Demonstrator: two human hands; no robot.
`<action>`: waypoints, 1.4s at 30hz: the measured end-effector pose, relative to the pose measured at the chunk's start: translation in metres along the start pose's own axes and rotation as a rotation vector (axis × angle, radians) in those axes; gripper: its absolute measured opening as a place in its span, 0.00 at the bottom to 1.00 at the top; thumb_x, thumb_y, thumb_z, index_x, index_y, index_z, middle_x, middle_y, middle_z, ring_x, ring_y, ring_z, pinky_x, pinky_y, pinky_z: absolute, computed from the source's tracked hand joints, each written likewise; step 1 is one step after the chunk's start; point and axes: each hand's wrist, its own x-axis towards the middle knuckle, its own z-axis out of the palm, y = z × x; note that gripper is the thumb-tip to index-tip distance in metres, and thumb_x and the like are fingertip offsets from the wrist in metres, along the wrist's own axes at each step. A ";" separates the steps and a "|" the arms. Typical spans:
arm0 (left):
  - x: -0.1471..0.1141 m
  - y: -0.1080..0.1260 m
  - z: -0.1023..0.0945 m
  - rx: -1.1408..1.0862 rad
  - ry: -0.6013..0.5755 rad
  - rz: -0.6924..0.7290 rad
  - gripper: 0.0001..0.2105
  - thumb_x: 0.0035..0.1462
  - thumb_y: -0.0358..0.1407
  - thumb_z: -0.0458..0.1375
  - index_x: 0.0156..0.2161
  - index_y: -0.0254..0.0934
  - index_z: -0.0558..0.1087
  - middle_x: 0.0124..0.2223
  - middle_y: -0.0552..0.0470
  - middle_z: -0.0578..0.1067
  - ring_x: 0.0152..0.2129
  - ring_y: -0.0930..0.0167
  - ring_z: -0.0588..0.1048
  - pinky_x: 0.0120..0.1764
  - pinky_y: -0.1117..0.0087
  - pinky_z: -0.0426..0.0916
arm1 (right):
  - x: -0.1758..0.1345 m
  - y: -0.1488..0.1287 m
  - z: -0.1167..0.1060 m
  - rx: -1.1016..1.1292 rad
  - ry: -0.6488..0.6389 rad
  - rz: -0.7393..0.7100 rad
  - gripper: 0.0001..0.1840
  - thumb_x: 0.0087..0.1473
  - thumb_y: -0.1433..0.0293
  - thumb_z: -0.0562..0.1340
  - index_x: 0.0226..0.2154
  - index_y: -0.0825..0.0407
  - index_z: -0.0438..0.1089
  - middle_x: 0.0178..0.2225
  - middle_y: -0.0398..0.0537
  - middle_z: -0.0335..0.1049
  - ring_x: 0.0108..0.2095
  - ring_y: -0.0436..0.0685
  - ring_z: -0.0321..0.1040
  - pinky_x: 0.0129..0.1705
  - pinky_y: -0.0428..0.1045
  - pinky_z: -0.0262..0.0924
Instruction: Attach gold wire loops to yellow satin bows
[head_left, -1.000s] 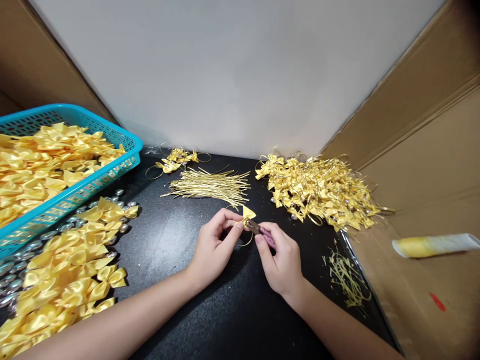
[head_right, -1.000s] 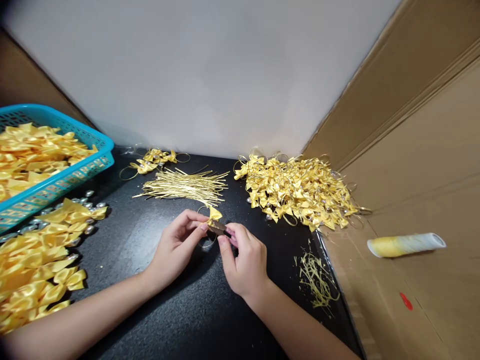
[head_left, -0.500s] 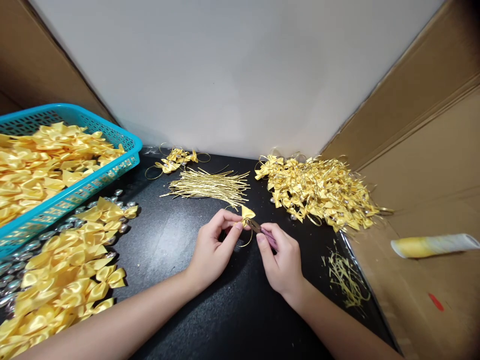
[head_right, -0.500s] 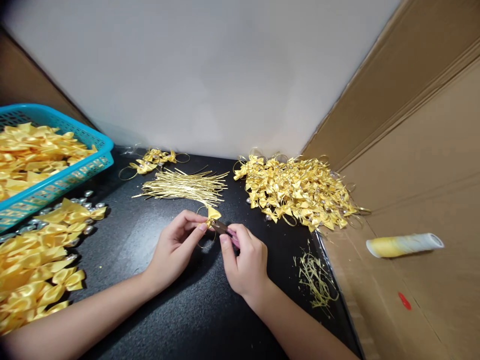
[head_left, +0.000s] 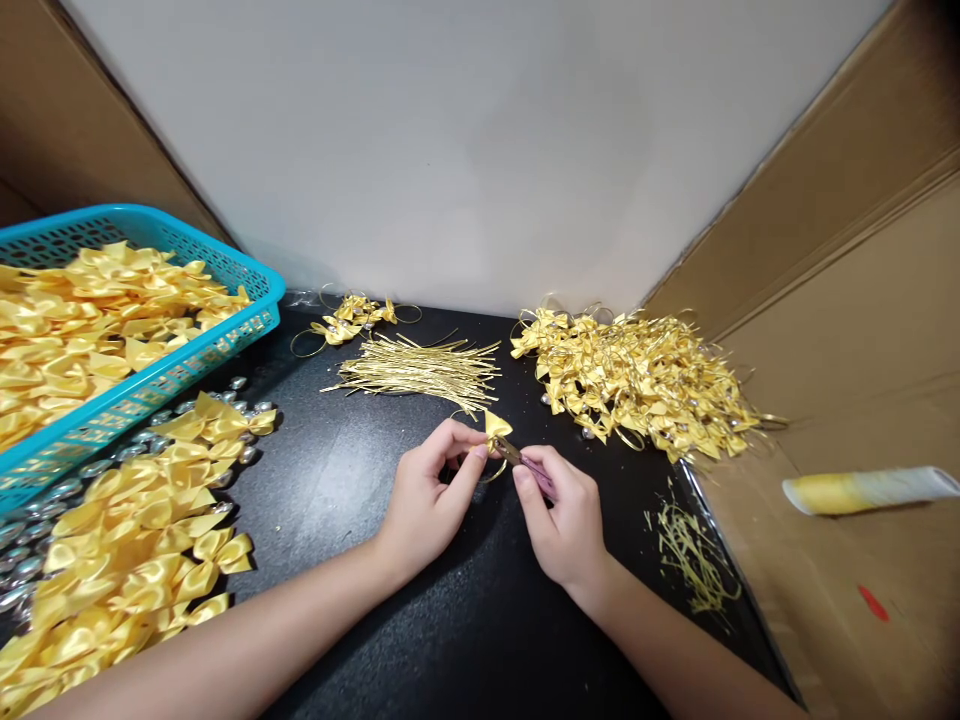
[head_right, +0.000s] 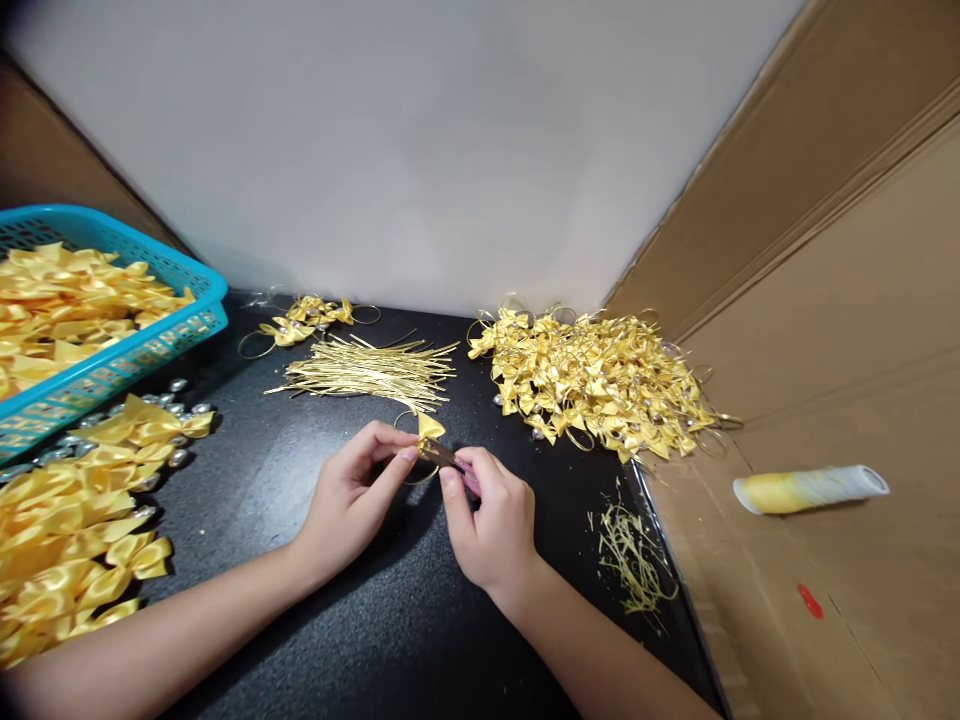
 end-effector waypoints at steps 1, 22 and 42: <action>0.000 0.000 0.000 -0.012 -0.002 -0.007 0.04 0.60 0.35 0.56 0.37 0.36 0.70 0.35 0.50 0.79 0.31 0.70 0.77 0.35 0.71 0.67 | 0.000 0.000 0.000 0.008 -0.002 0.007 0.09 0.60 0.67 0.55 0.37 0.52 0.69 0.33 0.49 0.74 0.33 0.54 0.72 0.35 0.47 0.67; 0.001 -0.001 0.000 -0.109 -0.050 -0.060 0.05 0.60 0.36 0.56 0.36 0.36 0.69 0.33 0.50 0.79 0.30 0.70 0.77 0.36 0.71 0.69 | 0.003 0.002 -0.004 0.027 -0.002 -0.018 0.08 0.59 0.67 0.56 0.35 0.52 0.69 0.30 0.47 0.73 0.30 0.52 0.72 0.33 0.45 0.65; 0.005 0.002 -0.001 -0.285 -0.161 -0.135 0.05 0.58 0.35 0.57 0.33 0.36 0.69 0.30 0.51 0.78 0.30 0.71 0.76 0.37 0.70 0.68 | 0.006 0.004 -0.004 0.002 -0.014 -0.022 0.07 0.58 0.67 0.56 0.34 0.51 0.69 0.30 0.46 0.74 0.30 0.52 0.72 0.33 0.45 0.65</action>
